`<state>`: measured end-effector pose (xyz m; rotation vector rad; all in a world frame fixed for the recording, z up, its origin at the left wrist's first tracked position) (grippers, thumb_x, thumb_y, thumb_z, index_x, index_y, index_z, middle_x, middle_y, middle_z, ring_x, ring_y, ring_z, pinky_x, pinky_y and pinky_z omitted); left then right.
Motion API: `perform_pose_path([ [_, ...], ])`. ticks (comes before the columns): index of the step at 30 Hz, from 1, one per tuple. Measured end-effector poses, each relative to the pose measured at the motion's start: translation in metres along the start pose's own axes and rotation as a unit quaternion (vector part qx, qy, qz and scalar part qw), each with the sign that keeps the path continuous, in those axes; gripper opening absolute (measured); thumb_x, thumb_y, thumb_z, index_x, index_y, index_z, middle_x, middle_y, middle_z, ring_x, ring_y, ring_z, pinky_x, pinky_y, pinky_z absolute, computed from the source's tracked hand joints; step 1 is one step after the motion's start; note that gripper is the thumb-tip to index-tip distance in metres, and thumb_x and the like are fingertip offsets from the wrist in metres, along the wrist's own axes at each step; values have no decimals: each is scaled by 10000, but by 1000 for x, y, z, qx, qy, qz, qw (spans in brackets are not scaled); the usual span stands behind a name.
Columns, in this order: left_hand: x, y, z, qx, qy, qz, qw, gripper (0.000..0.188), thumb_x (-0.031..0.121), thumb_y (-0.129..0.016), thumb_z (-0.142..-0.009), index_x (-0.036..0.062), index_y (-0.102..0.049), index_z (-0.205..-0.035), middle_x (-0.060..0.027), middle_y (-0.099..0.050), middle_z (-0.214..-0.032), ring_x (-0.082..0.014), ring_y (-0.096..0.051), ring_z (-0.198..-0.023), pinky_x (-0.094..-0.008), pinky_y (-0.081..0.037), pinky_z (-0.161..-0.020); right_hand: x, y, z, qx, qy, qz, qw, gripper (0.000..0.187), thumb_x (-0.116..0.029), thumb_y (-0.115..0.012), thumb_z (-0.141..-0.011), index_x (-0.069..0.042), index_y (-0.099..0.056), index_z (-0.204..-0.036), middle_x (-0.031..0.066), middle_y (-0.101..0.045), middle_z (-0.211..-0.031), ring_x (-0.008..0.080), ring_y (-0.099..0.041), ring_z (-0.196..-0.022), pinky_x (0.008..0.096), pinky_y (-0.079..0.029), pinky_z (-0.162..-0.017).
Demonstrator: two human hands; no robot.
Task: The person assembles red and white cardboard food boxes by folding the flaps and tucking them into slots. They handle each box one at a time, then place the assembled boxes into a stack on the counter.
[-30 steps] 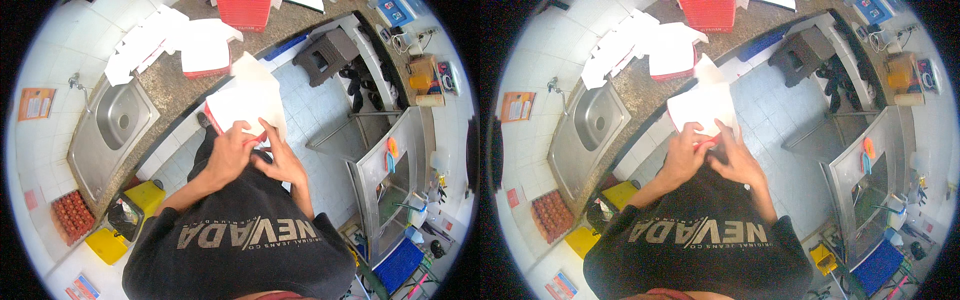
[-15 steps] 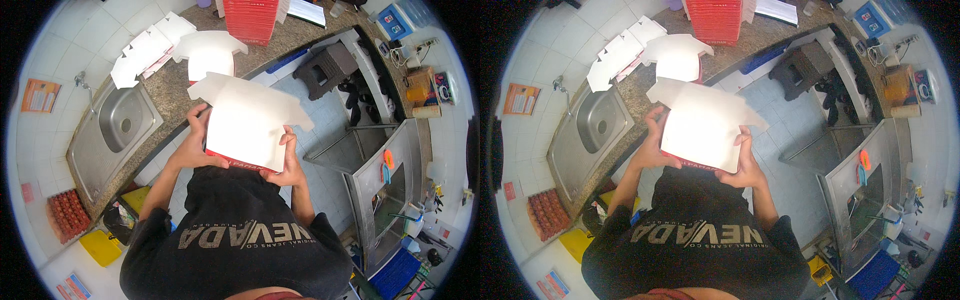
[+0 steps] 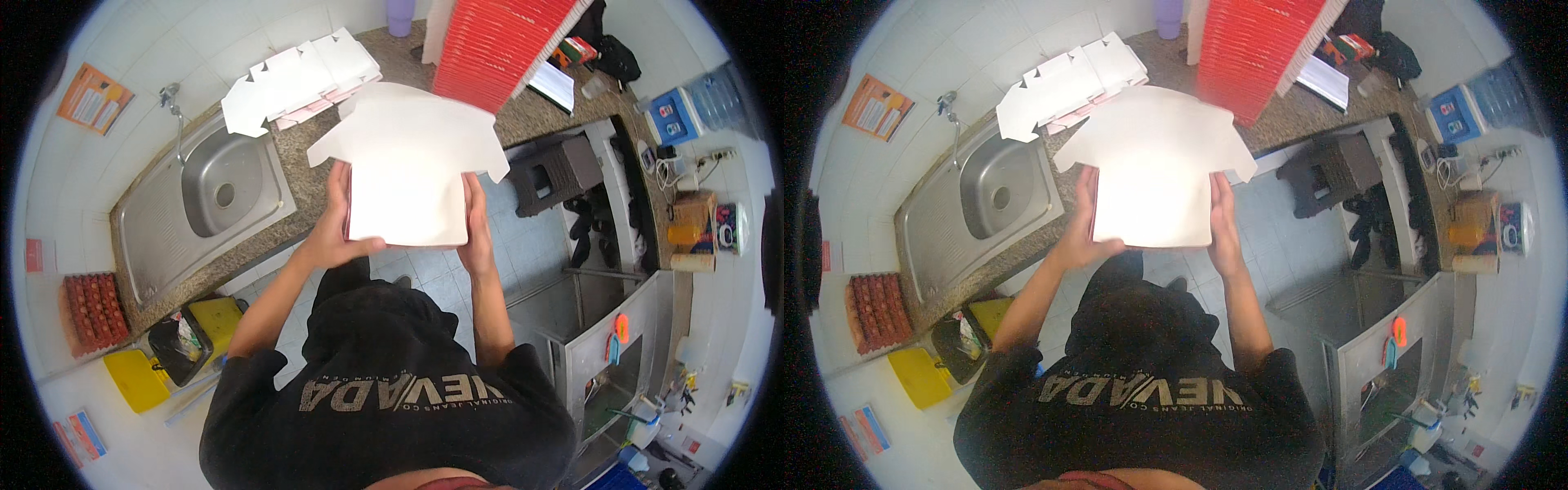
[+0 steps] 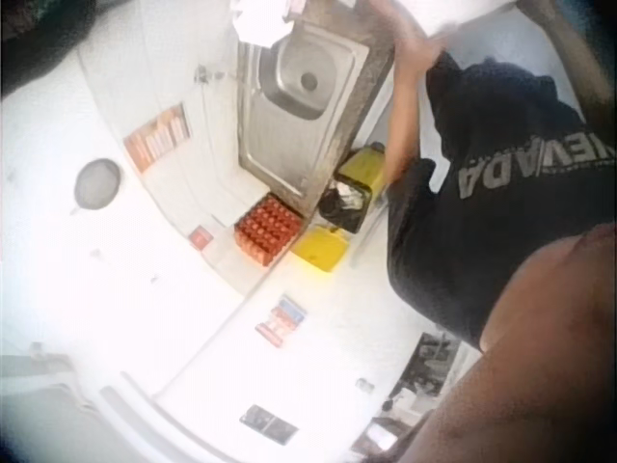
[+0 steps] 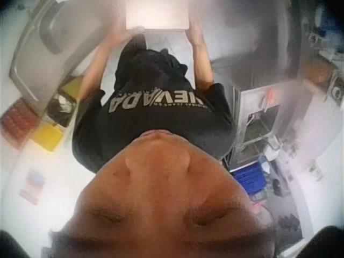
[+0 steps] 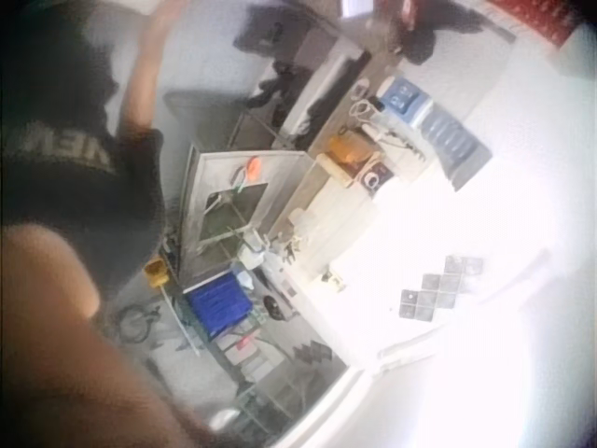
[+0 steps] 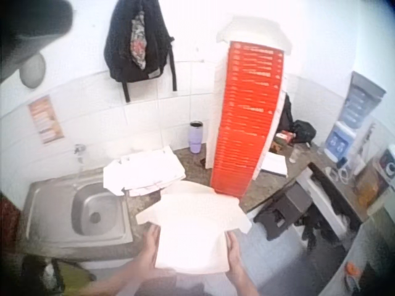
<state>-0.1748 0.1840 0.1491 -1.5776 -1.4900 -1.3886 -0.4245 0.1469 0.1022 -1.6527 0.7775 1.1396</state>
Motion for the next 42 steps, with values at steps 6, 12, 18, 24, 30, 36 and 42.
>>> perform_pose_path([
  [6,-66,60,-73,96,256,173,946,729,385,-410,-1094,-21,-93,-1611,-198,-154,-1678,-296,-163,-1548,-421,-177,-1243,-8,-18,-110,61,-40,57,996,649,-378,-449,-1096,20,-279,-1579,170,-289,-1647,235,-292,-1511,355,-248,-1220],
  [12,-109,87,-103,127,236,52,962,654,405,-462,-1088,-32,-315,-1553,-182,-397,-1571,-274,-387,-1442,-396,-327,-1182,28,-4,-159,112,-16,137,984,604,-347,-504,-1084,13,-367,-1550,164,-427,-1573,228,-413,-1432,349,-336,-1166],
  [18,-154,77,-114,105,261,124,952,526,295,-472,-1096,-55,-408,-1484,-175,-499,-1479,-265,-466,-1371,-382,-365,-1152,56,29,-161,144,-42,100,984,573,-316,-532,-1077,30,-419,-1519,156,-492,-1518,197,-477,-1371,332,-376,-1128],
  [24,-188,72,-111,77,286,103,950,544,286,-465,-1098,-70,-373,-1498,-194,-483,-1486,-261,-462,-1375,-382,-391,-1133,70,27,-153,140,-49,107,983,617,-352,-545,-1068,29,-398,-1531,157,-491,-1518,214,-475,-1376,338,-367,-1140],
  [30,-186,75,-104,63,332,145,930,551,285,-464,-1097,-49,-340,-1517,-193,-448,-1511,-266,-447,-1391,-384,-410,-1117,92,46,-154,102,-72,135,983,625,-401,-528,-1068,28,-428,-1512,157,-487,-1516,229,-448,-1396,356,-330,-1166],
  [36,-168,76,-109,70,345,168,921,533,268,-463,-1097,-61,-351,-1501,-206,-451,-1490,-278,-444,-1391,-402,-409,-1119,93,50,-156,107,-79,139,981,639,-414,-520,-1067,24,-409,-1519,162,-471,-1522,236,-430,-1405,364,-314,-1175],
  [42,-173,75,-110,74,333,169,925,541,265,-463,-1097,-60,-329,-1508,-208,-448,-1488,-295,-447,-1389,-441,-426,-1117,88,42,-156,99,-74,116,986,630,-382,-549,-1060,20,-398,-1522,152,-483,-1510,231,-449,-1387,366,-340,-1159],
])
Point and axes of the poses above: each hand's wrist, its own z-axis away from the middle knuckle, its own y-axis out of the back of the hand, x = y × z, the point moved 3 cm from there along -z, towards the middle knuckle
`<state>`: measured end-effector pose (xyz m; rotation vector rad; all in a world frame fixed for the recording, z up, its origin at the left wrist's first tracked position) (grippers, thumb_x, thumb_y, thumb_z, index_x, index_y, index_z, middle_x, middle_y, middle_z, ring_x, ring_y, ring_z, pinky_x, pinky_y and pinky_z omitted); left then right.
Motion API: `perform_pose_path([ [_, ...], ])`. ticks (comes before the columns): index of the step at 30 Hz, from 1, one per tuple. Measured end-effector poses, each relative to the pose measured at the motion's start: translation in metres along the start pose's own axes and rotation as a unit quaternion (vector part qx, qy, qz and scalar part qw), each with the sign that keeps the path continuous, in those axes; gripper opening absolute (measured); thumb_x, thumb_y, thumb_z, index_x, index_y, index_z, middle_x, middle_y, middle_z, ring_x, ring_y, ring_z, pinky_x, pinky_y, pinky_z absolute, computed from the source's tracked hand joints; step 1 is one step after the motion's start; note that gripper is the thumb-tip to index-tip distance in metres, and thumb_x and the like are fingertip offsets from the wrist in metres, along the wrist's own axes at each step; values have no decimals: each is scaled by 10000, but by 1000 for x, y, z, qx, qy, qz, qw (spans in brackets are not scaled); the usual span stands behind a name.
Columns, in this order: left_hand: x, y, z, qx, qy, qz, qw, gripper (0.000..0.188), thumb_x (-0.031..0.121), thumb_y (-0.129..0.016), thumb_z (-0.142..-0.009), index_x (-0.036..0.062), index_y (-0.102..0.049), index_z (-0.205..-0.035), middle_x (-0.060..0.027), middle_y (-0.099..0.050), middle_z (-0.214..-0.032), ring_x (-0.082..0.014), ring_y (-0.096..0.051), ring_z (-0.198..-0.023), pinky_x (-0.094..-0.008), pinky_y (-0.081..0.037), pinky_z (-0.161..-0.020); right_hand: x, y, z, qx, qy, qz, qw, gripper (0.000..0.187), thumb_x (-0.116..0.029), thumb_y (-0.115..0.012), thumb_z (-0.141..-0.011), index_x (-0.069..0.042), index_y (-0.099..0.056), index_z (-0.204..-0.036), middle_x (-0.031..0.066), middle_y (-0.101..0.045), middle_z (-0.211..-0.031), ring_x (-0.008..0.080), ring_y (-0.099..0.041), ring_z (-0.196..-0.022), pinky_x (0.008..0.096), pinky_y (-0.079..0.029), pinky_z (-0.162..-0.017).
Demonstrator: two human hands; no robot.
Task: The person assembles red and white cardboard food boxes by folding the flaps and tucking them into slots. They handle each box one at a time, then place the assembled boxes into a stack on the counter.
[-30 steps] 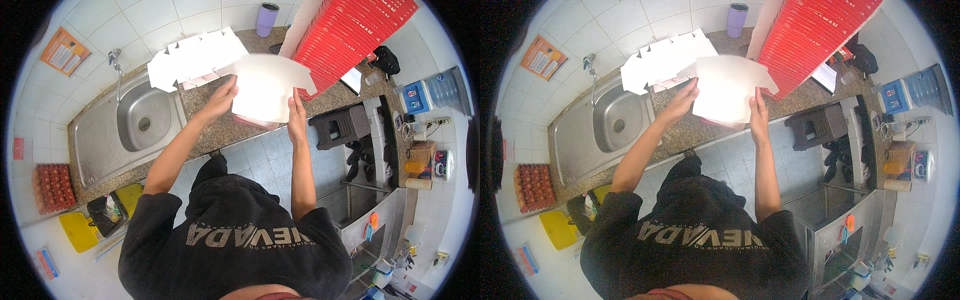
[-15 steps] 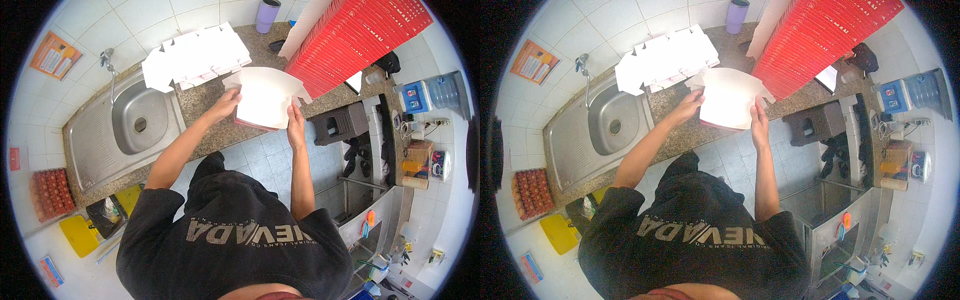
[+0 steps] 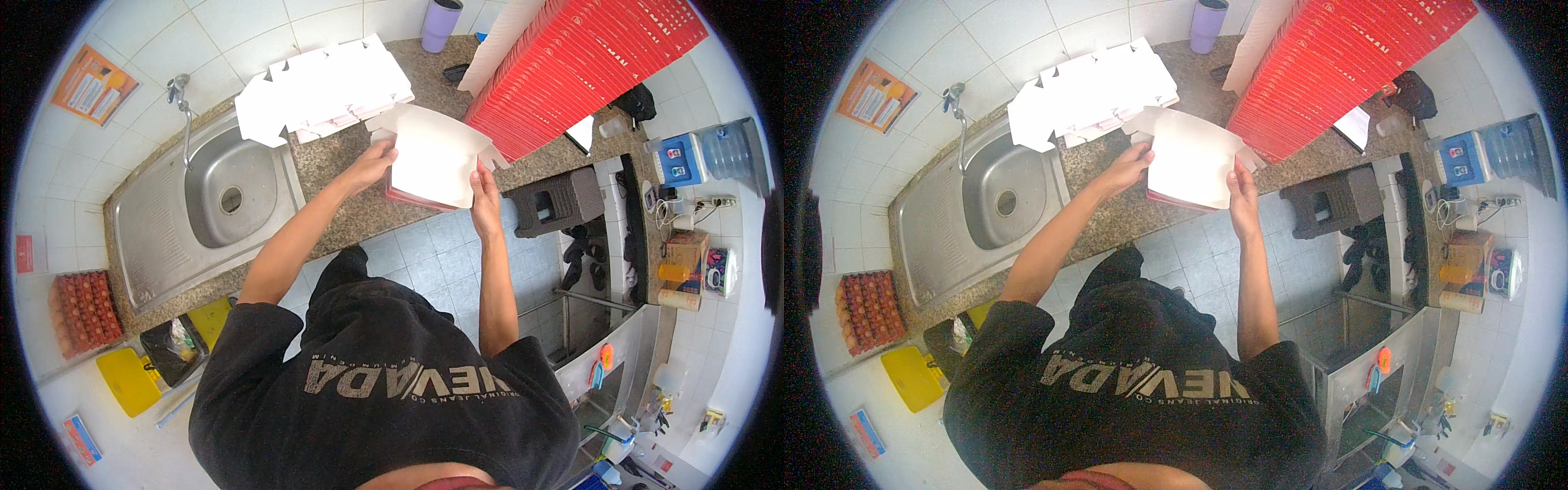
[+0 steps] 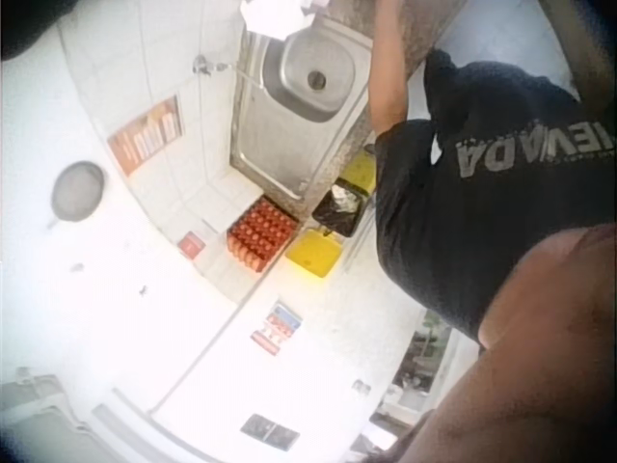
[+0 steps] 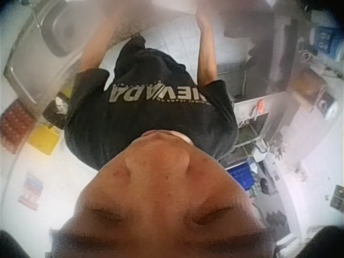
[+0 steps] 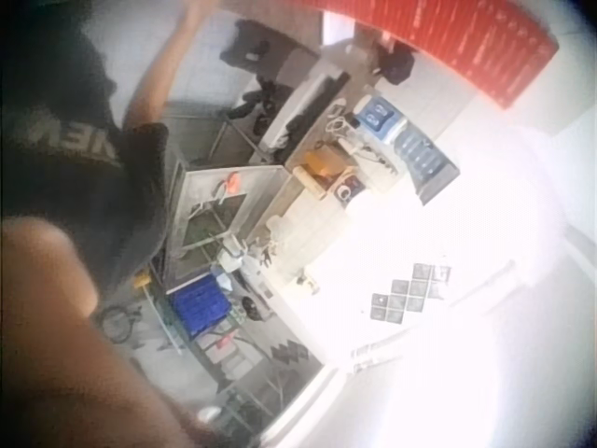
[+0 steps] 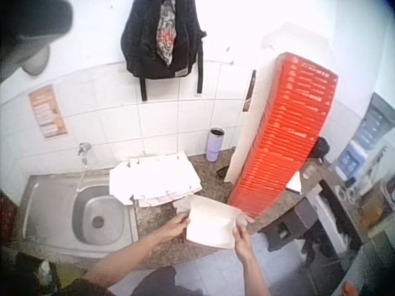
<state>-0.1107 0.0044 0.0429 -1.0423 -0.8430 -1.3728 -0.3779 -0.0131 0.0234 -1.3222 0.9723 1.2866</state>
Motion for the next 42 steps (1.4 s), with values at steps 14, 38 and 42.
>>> perform_pose_path([
  [14,-17,22,-13,-55,-1,-93,994,531,226,-486,-1085,-16,-319,-1527,-215,-521,-1428,-281,-550,-1289,-427,-509,-1007,-13,10,-17,-128,-142,34,981,631,-238,-530,-1068,30,-241,-1561,192,-426,-1514,283,-455,-1378,419,-397,-1138],
  [38,-20,10,-22,81,-101,-270,954,511,351,-381,-1104,-74,-557,-1324,-271,-623,-1312,-352,-589,-1261,-429,-428,-1076,15,8,-68,-15,-96,245,965,362,-103,-475,-892,55,-714,-1113,202,-754,-1012,289,-723,-931,410,-533,-846],
  [42,-21,2,-34,63,-91,-290,951,494,328,-345,-1111,-65,-590,-1282,-273,-664,-1219,-378,-629,-1189,-452,-459,-1026,26,32,-82,-1,-64,451,890,358,-198,-524,-907,54,-728,-1058,278,-733,-1013,389,-729,-927,461,-554,-837],
])
Point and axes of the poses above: each hand's wrist, its own z-axis away from the middle knuckle, its own y-axis out of the back of the hand, x = y × z, the point moved 3 cm from there along -z, towards the middle knuckle
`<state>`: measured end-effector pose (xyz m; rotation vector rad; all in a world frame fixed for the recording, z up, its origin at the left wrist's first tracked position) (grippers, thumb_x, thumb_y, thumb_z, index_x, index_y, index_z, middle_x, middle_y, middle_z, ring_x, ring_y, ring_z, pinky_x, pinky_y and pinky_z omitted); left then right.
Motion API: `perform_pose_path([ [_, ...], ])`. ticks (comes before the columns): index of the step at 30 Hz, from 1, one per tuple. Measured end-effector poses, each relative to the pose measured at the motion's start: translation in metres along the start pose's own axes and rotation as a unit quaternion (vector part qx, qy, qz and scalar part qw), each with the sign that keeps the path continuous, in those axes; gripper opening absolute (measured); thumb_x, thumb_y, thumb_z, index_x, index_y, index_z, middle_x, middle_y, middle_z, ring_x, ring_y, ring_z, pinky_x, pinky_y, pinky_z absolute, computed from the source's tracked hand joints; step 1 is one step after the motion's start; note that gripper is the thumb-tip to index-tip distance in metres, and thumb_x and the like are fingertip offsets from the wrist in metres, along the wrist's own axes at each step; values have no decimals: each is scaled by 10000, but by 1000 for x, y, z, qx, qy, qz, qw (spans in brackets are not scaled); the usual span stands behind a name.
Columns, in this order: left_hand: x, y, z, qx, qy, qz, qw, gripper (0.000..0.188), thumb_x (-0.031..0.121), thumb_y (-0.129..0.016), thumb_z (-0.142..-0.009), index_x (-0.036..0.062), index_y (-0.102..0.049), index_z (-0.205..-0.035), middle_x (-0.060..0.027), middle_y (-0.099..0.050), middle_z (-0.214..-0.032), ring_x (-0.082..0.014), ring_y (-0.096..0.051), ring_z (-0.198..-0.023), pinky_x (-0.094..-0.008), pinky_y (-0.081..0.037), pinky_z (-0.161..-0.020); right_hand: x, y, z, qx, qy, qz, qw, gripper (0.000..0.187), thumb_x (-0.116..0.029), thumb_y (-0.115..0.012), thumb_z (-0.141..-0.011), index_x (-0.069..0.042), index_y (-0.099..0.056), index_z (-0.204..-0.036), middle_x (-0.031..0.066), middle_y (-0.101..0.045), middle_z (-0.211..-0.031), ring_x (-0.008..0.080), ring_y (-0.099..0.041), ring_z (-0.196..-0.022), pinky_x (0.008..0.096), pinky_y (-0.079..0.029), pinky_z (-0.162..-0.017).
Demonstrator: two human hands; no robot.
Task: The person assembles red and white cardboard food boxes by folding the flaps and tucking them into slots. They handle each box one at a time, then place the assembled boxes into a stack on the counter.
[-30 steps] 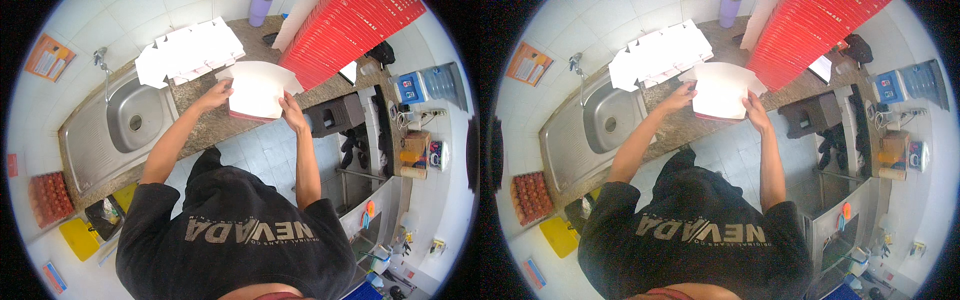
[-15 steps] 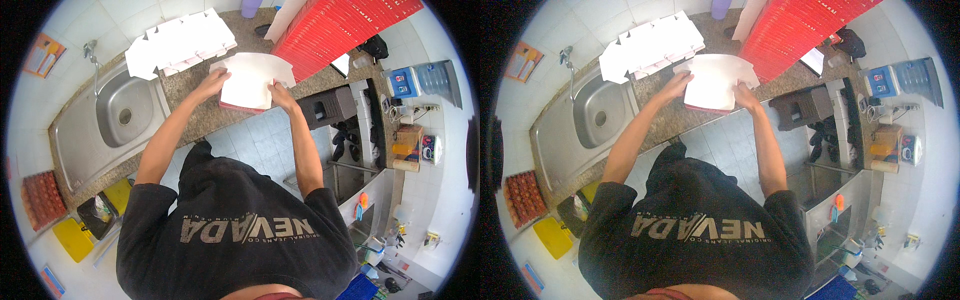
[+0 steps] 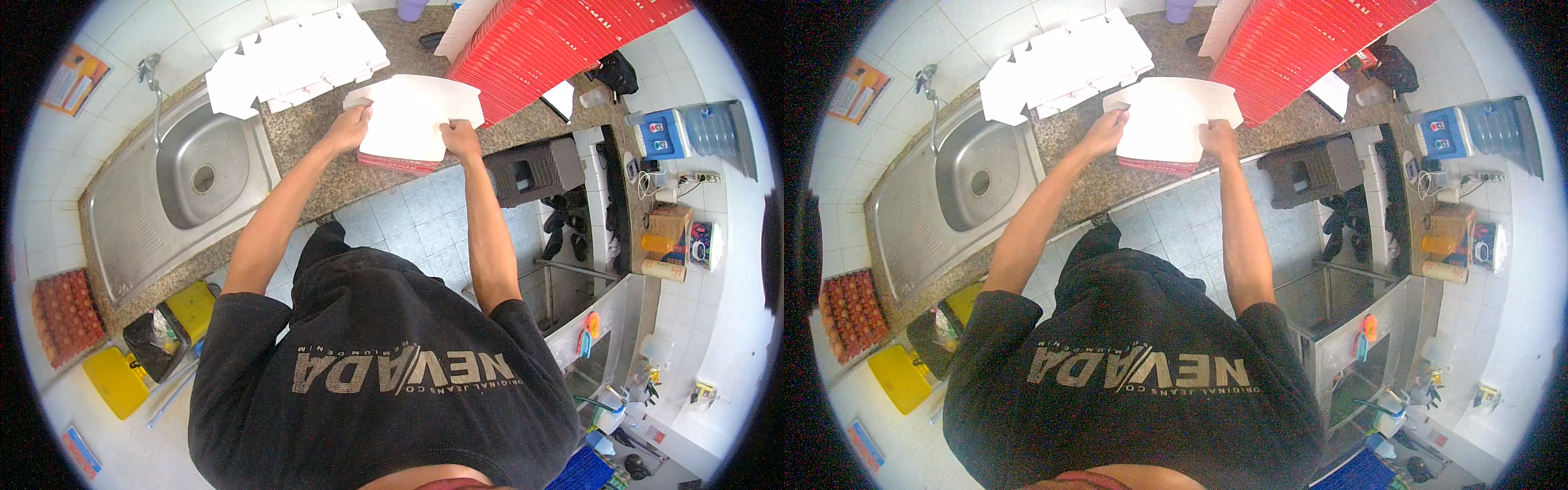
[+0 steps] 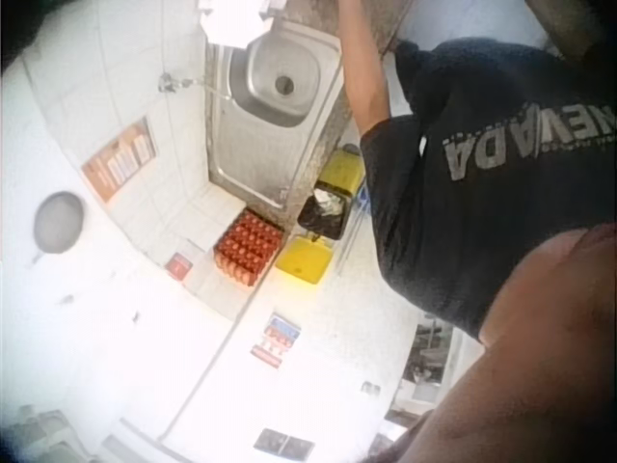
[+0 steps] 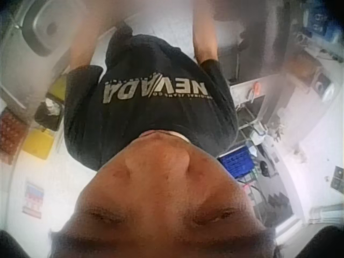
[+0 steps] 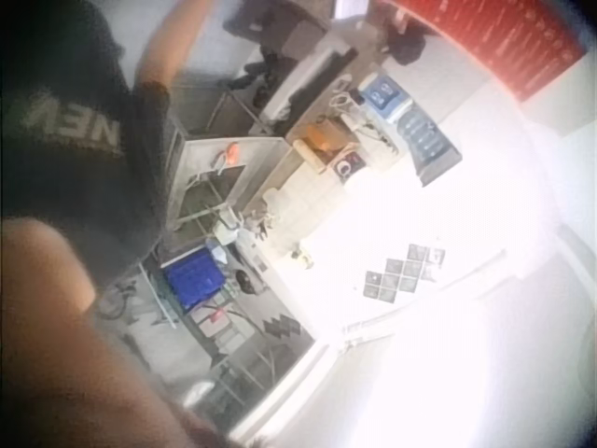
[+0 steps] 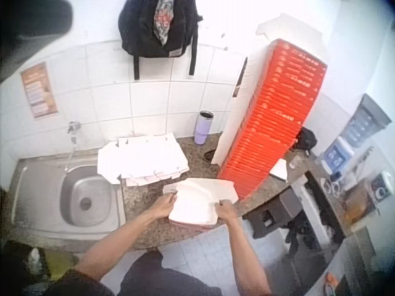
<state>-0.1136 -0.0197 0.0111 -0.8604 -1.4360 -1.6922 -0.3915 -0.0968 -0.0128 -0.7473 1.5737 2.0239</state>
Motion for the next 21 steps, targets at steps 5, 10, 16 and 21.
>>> perform_pose_path([
  [5,-9,5,0,9,-2,-27,1000,475,283,-314,-1106,-65,-634,-1136,-291,-680,-1092,-407,-658,-1066,-488,-488,-953,-58,2,26,104,38,251,962,352,-255,-536,-944,24,-751,-931,281,-730,-956,428,-726,-912,508,-575,-848],
  [10,2,4,5,59,-37,-5,998,507,296,-282,-1106,-65,-633,-1170,-301,-675,-1131,-435,-636,-1128,-489,-483,-973,-68,5,38,61,88,343,933,377,-228,-469,-992,23,-736,-901,276,-727,-919,419,-729,-908,500,-593,-800],
  [16,-5,5,-6,22,-16,-70,997,501,296,-293,-1094,-64,-636,-1155,-320,-663,-1142,-455,-623,-1125,-509,-473,-985,-57,2,32,45,118,342,931,342,-190,-470,-965,27,-724,-891,277,-725,-905,433,-725,-898,507,-593,-791],
  [21,-17,7,-17,2,-26,-108,994,501,320,-306,-1077,-32,-642,-1194,-290,-665,-1176,-462,-599,-1175,-510,-452,-1036,-62,2,35,43,102,294,949,286,-166,-545,-887,32,-747,-926,289,-723,-954,435,-724,-941,510,-584,-850],
])
Point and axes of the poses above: each hand's wrist, its own z-axis away from the middle knuckle, its own y-axis out of the back of the hand, x = y × z, the point moved 3 cm from there along -z, towards the middle knuckle
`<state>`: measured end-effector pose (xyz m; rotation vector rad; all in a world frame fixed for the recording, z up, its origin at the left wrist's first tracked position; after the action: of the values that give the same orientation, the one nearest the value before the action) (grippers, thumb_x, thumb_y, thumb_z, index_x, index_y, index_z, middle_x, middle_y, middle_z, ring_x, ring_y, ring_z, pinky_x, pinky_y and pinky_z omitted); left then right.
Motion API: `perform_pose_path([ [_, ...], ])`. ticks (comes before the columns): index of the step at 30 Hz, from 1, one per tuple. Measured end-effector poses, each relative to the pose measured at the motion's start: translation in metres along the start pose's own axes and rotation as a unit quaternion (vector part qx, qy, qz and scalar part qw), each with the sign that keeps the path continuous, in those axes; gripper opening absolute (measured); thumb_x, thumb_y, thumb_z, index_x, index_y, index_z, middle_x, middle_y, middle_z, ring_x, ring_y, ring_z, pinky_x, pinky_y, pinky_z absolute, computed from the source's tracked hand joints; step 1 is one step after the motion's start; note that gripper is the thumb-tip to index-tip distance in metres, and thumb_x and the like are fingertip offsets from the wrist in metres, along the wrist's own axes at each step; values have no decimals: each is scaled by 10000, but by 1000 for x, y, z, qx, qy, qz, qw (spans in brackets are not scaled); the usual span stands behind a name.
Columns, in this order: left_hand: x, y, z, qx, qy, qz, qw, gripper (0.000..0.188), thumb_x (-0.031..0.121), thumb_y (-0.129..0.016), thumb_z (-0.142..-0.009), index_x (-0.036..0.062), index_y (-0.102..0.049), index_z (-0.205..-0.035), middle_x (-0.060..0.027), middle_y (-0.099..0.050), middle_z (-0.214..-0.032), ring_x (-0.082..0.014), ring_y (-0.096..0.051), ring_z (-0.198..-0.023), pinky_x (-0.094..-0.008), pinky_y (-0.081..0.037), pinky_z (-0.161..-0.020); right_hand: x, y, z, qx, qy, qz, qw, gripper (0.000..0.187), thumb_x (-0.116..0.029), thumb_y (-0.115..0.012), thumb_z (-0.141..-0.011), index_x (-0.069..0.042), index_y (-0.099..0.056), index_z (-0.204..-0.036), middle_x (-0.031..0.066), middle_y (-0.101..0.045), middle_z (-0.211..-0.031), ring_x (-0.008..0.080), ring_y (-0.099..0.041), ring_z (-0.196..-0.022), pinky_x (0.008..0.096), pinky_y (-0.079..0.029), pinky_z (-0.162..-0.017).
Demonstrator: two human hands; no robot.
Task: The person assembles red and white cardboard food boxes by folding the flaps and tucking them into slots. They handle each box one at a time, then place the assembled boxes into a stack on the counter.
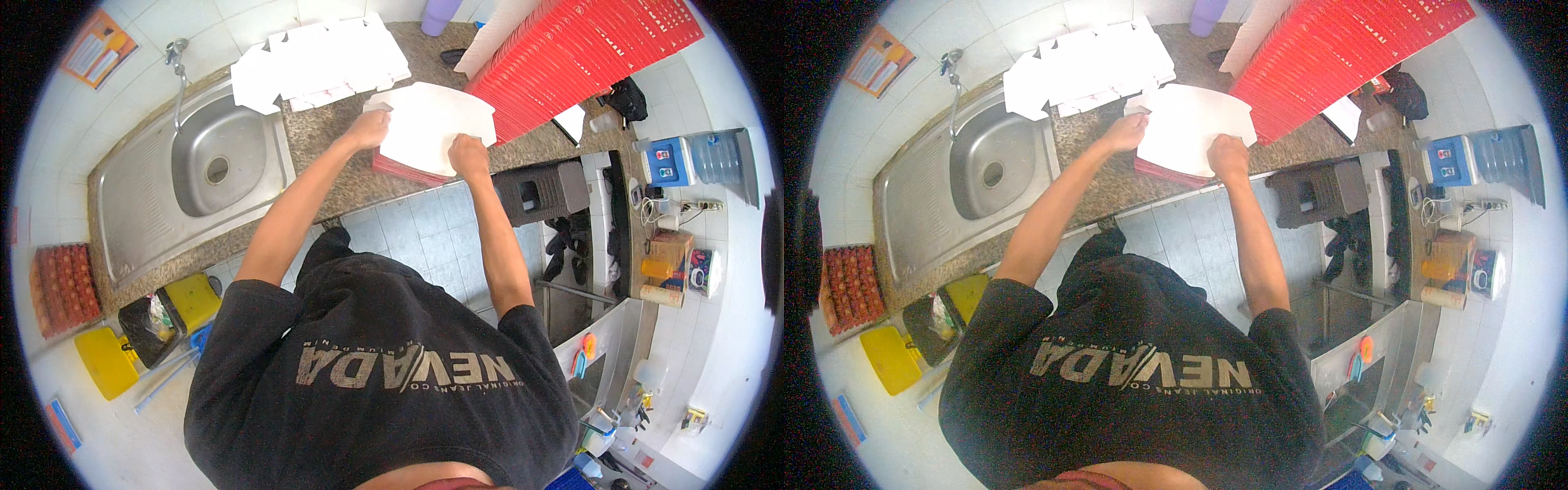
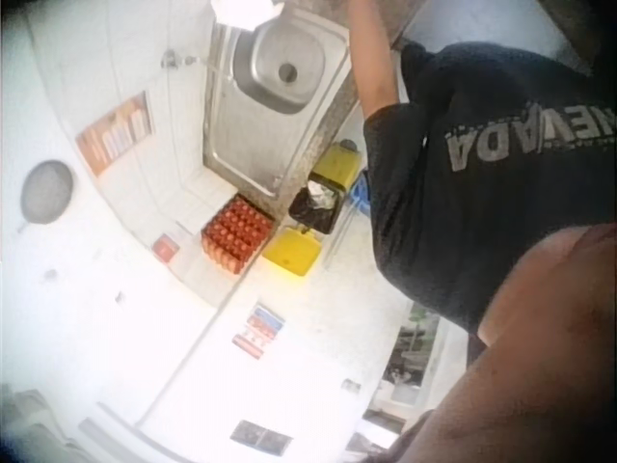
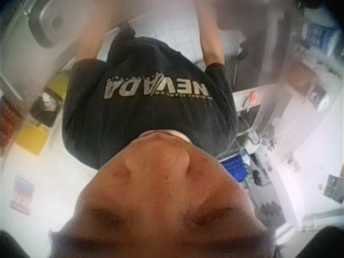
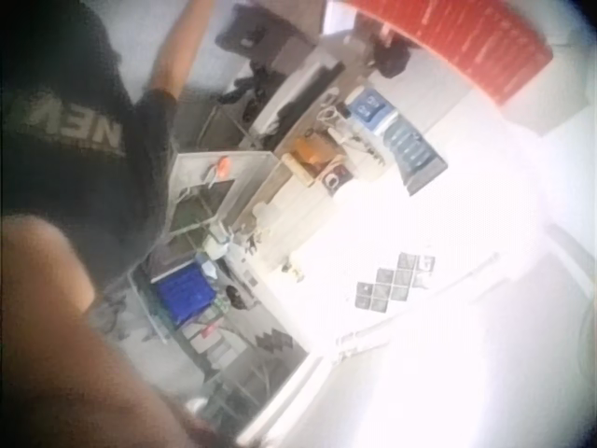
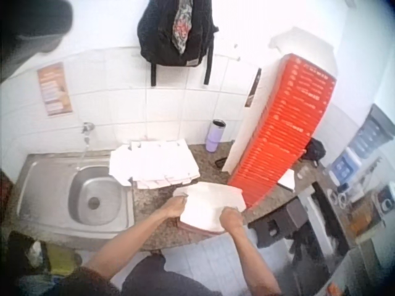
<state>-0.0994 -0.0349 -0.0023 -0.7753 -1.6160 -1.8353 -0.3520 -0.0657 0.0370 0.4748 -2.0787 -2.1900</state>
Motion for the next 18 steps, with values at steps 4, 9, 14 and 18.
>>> perform_pose_path([
  [4,13,10,5,-26,44,-2,999,491,360,-371,-1053,-4,-641,-1242,-272,-642,-1265,-433,-566,-1250,-488,-436,-1074,5,-3,1,-15,-14,-5,1000,306,-180,-532,-897,40,-743,-928,298,-718,-964,447,-718,-947,521,-578,-854],
  [9,26,11,6,49,-11,25,998,476,361,-406,-1026,-15,-664,-1163,-289,-666,-1174,-435,-623,-1147,-490,-466,-1025,8,-4,3,-2,-24,-29,999,327,-198,-514,-910,36,-741,-937,305,-715,-972,458,-713,-951,536,-572,-858],
  [14,11,7,-6,22,10,-23,999,470,342,-409,-1019,-29,-698,-1031,-302,-686,-1072,-440,-657,-1063,-498,-490,-979,3,-2,6,-10,-21,-34,999,322,-195,-508,-912,26,-741,-940,310,-712,-974,471,-706,-959,539,-569,-866],
  [18,12,5,-11,36,1,-84,996,463,318,-425,-1005,-38,-715,-945,-296,-698,-1017,-439,-676,-1006,-510,-518,-927,4,-5,4,1,-16,-41,999,329,-198,-501,-920,25,-742,-942,307,-713,-970,472,-708,-949,537,-570,-863],
])
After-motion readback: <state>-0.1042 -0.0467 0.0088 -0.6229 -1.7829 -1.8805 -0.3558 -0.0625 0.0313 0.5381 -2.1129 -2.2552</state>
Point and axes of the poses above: each hand's wrist, its own z-axis away from the middle knuckle, its own y-axis out of the back of the hand, x = y × z, the point moved 3 cm from there along -z, towards the middle knuckle
